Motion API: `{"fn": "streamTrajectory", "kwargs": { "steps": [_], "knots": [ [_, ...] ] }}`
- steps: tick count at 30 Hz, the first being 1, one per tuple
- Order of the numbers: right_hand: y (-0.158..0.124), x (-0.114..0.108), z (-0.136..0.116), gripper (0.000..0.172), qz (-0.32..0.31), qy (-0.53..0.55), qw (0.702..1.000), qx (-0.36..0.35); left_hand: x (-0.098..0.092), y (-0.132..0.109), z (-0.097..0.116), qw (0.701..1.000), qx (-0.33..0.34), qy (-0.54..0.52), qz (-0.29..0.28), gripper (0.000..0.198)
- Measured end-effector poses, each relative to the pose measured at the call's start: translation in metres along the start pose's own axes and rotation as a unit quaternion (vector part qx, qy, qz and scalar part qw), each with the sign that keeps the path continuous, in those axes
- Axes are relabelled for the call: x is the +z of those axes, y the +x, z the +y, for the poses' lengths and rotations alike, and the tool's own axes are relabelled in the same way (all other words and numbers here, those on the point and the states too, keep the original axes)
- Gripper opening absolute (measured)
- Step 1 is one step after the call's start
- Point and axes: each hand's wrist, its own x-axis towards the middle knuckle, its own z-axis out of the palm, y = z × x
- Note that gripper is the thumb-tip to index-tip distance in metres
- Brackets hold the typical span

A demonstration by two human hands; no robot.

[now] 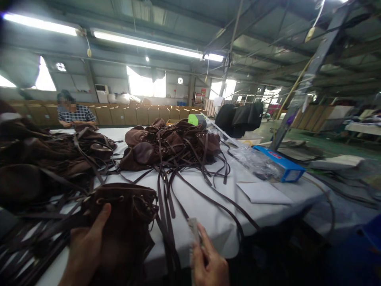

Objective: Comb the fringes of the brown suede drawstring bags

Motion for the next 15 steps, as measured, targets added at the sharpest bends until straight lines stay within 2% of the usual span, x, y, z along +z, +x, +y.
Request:
{"fn": "streamTrajectory", "kwargs": {
  "steps": [3,6,8,11,13,15],
  "knots": [
    [-0.002,0.043,-0.065,0.058,-0.017,0.044,0.995,-0.087,0.004,-0.016,0.001,0.995,0.077,0.061,0.009,0.033],
    [-0.005,0.081,-0.088,0.049,-0.031,-0.006,0.974,-0.223,0.006,-0.022,0.001,0.995,0.068,0.072,0.003,0.033],
    [-0.01,0.103,-0.08,0.05,-0.016,-0.096,0.932,-0.349,0.006,-0.019,0.002,0.999,0.02,0.042,0.027,0.033],
    [-0.016,0.118,-0.047,0.051,0.054,-0.226,0.84,-0.491,0.006,-0.009,0.003,0.995,-0.044,-0.07,0.061,0.033],
    [-0.014,0.111,-0.023,0.052,0.074,-0.268,0.799,-0.534,0.005,-0.004,0.005,0.99,-0.048,-0.122,0.051,0.027],
    [-0.006,0.094,-0.004,0.054,0.064,-0.293,0.774,-0.557,0.005,-0.001,0.007,0.994,-0.033,-0.101,0.038,0.019]
  ]
}}
